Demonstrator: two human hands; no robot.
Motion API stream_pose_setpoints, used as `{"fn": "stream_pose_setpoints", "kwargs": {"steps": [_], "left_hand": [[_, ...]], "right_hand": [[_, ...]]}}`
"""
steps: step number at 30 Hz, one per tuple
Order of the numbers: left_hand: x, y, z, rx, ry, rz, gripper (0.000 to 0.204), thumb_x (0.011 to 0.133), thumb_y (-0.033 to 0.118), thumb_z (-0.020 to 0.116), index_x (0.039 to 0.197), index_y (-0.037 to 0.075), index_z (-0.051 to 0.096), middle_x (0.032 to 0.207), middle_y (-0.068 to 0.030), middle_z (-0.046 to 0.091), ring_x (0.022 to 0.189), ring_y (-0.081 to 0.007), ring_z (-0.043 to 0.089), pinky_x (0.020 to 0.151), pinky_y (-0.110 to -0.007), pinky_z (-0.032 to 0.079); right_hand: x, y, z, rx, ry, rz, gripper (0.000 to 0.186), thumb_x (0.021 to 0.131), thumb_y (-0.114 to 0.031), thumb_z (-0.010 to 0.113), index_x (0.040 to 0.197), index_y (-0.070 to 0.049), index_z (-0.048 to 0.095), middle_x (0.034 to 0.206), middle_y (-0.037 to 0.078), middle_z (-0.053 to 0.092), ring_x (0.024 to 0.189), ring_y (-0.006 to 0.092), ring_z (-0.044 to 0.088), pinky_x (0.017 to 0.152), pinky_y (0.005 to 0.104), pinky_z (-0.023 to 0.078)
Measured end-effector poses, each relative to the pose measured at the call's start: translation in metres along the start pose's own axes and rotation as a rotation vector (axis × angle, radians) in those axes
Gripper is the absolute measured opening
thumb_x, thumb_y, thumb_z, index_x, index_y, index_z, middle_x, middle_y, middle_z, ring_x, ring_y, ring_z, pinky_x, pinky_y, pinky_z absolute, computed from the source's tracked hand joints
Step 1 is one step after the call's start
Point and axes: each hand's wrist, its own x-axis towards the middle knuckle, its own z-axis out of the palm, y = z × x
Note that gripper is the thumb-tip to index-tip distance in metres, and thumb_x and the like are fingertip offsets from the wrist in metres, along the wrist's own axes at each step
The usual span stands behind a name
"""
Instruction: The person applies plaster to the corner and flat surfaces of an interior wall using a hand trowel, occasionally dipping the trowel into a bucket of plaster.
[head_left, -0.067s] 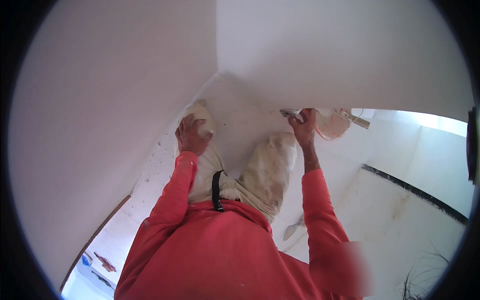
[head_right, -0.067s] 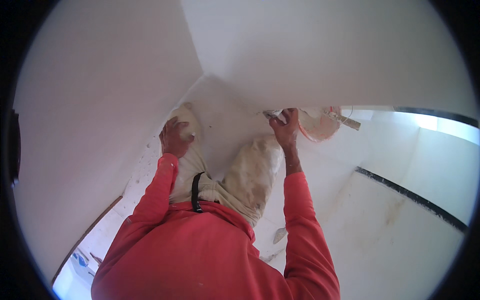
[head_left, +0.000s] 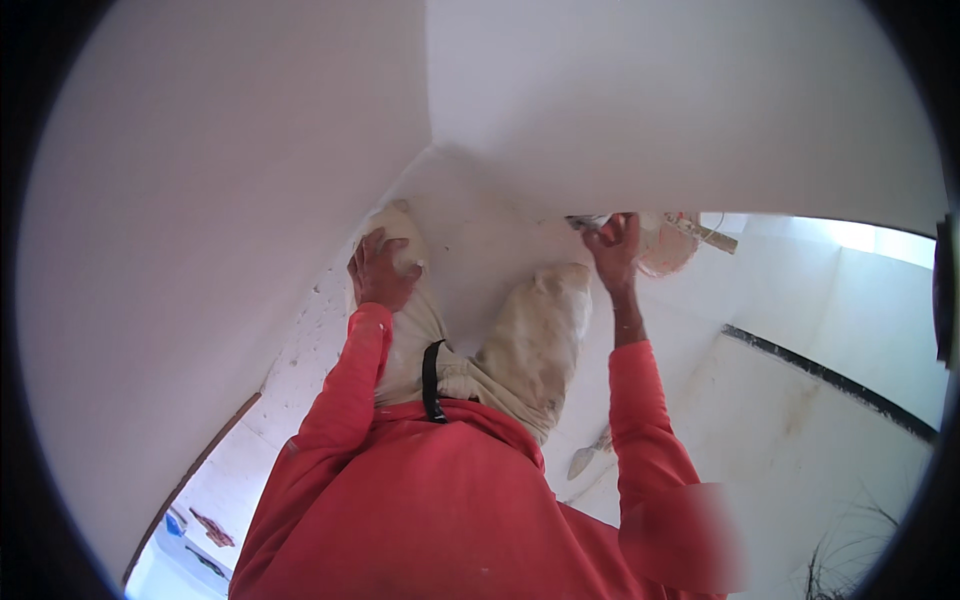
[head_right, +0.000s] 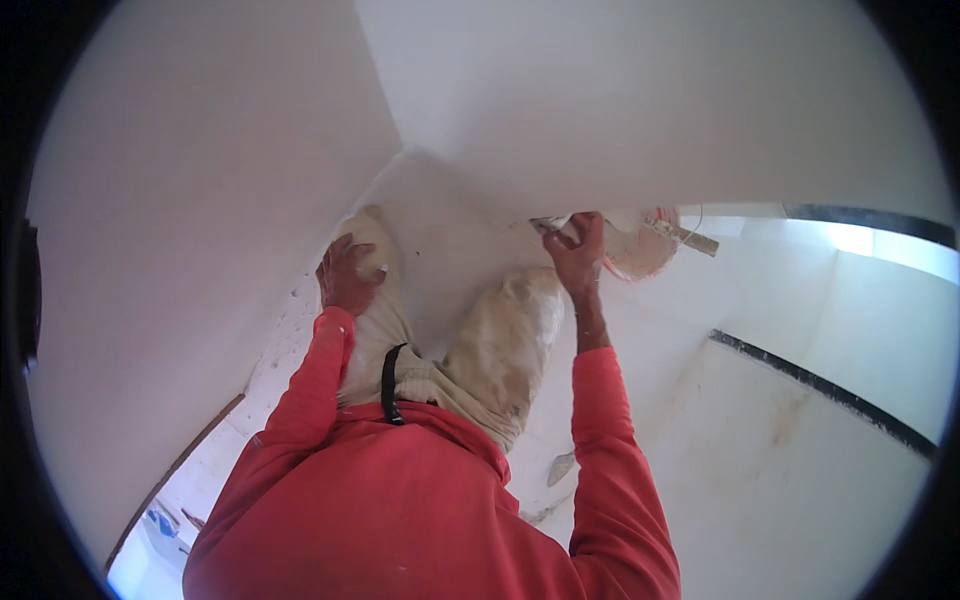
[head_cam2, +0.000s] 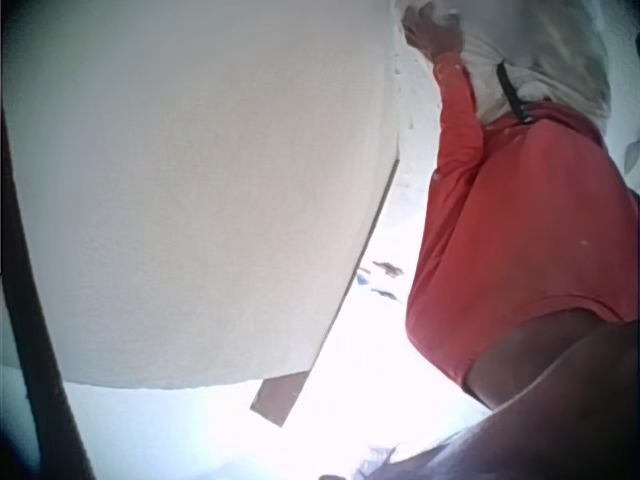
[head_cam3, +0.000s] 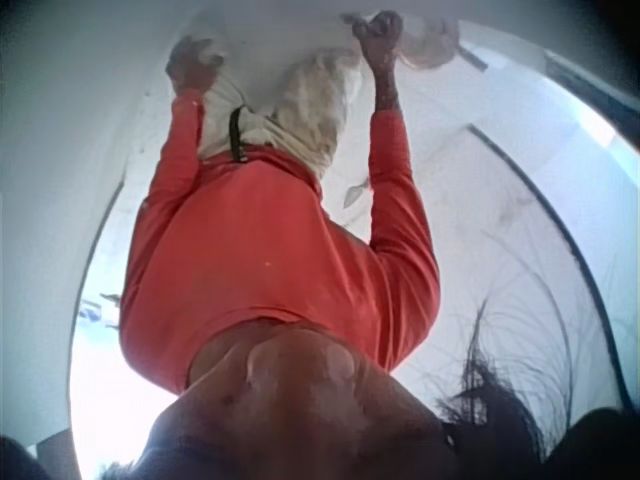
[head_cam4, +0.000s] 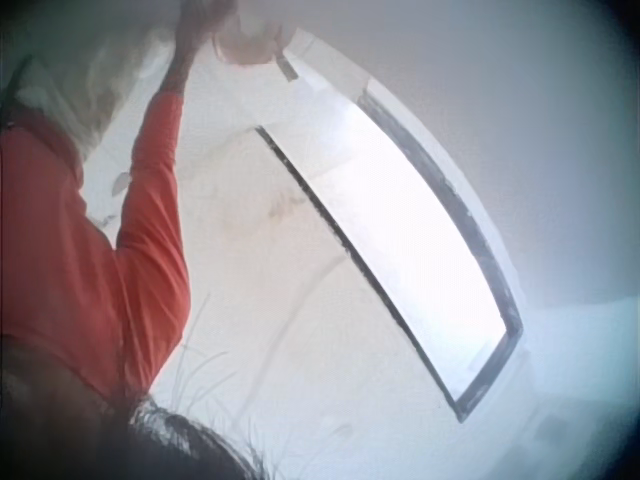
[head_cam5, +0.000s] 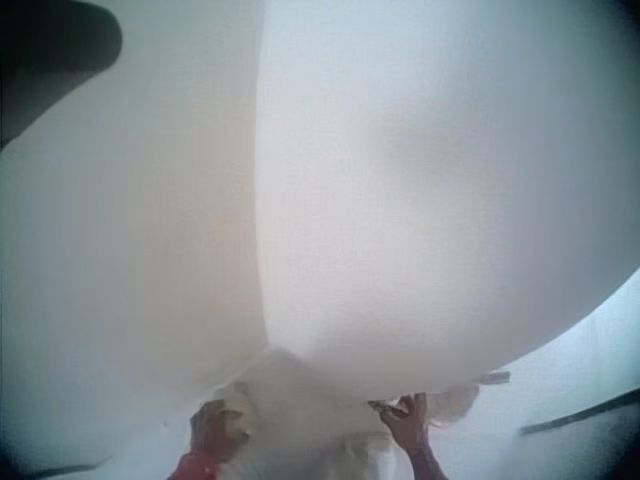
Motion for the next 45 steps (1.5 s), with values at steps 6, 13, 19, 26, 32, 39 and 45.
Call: {"fn": "stream_pose_setpoints", "kwargs": {"steps": [6, 13, 19, 26, 32, 39, 45], "left_hand": [[-0.001, -0.006, 0.000, -0.002, -0.012, -0.022, 0.046, 0.074, 0.036, 0.074, 0.117, 0.022, 0.065, 0.146, -0.0069, 0.038, 0.139, -0.0289, 0.028, 0.114, -0.047, 0.021], [0.007, -0.001, 0.004, 0.098, -0.033, 0.011, 0.046, 0.075, 0.037, 0.074, 0.117, 0.021, 0.066, 0.146, -0.0096, 0.038, 0.138, -0.0297, 0.031, 0.112, -0.048, 0.025], [0.006, 0.006, 0.004, 0.177, -0.029, 0.066, 0.046, 0.075, 0.034, 0.076, 0.117, 0.020, 0.065, 0.143, -0.0113, 0.041, 0.134, -0.0318, 0.039, 0.110, -0.047, 0.032], [0.002, 0.005, 0.007, 0.281, -0.027, 0.052, 0.045, 0.075, 0.030, 0.077, 0.117, 0.020, 0.065, 0.142, -0.0129, 0.043, 0.132, -0.0329, 0.042, 0.109, -0.045, 0.035], [0.002, 0.014, 0.012, 0.275, -0.028, 0.127, 0.044, 0.075, 0.025, 0.079, 0.115, 0.015, 0.066, 0.138, -0.0176, 0.045, 0.131, -0.0343, 0.042, 0.110, -0.044, 0.035], [0.015, -0.022, 0.005, 0.347, -0.018, 0.157, 0.044, 0.075, 0.027, 0.079, 0.116, 0.019, 0.064, 0.140, -0.0156, 0.043, 0.131, -0.0331, 0.042, 0.108, -0.045, 0.037], [0.004, 0.012, 0.013, 0.293, -0.032, 0.166, 0.045, 0.075, 0.025, 0.079, 0.116, 0.015, 0.064, 0.138, -0.0186, 0.044, 0.131, -0.0346, 0.042, 0.109, -0.044, 0.035]], "right_hand": [[-0.028, -0.128, -0.061, 0.130, 0.304, -0.414, 0.049, 0.086, 0.003, 0.063, 0.130, 0.000, 0.042, 0.117, 0.010, 0.058, 0.109, 0.0180, 0.055, 0.096, 0.0329, 0.044], [-0.070, -0.006, 0.052, 1.185, 0.538, 0.498, 0.033, 0.094, -0.032, 0.059, 0.120, -0.012, 0.053, 0.118, 0.010, 0.054, 0.107, 0.0290, 0.054, 0.095, 0.0467, 0.049], [-0.047, 0.101, 0.141, 1.742, 0.653, 0.919, 0.037, 0.092, -0.034, 0.060, 0.120, -0.012, 0.052, 0.123, 0.019, 0.047, 0.110, 0.0366, 0.053, 0.097, 0.0535, 0.049], [-0.012, 0.116, 0.153, 1.927, 0.721, 0.900, 0.038, 0.097, -0.035, 0.056, 0.126, -0.014, 0.047, 0.118, 0.018, 0.051, 0.112, 0.0358, 0.054, 0.095, 0.0522, 0.051], [0.002, 0.092, 0.147, 2.248, 0.736, 0.820, 0.036, 0.095, -0.035, 0.060, 0.122, -0.012, 0.050, 0.118, 0.019, 0.051, 0.112, 0.0347, 0.054, 0.095, 0.0531, 0.052], [-0.027, -0.025, 0.182, 2.242, 0.378, 0.908, 0.039, 0.095, -0.032, 0.059, 0.122, -0.007, 0.048, 0.116, 0.021, 0.054, 0.109, 0.0353, 0.058, 0.094, 0.0537, 0.053], [-0.008, 0.073, 0.160, 2.272, 0.814, 0.874, 0.043, 0.092, -0.035, 0.061, 0.126, -0.011, 0.046, 0.120, 0.022, 0.050, 0.110, 0.0396, 0.056, 0.096, 0.0553, 0.052]]}}
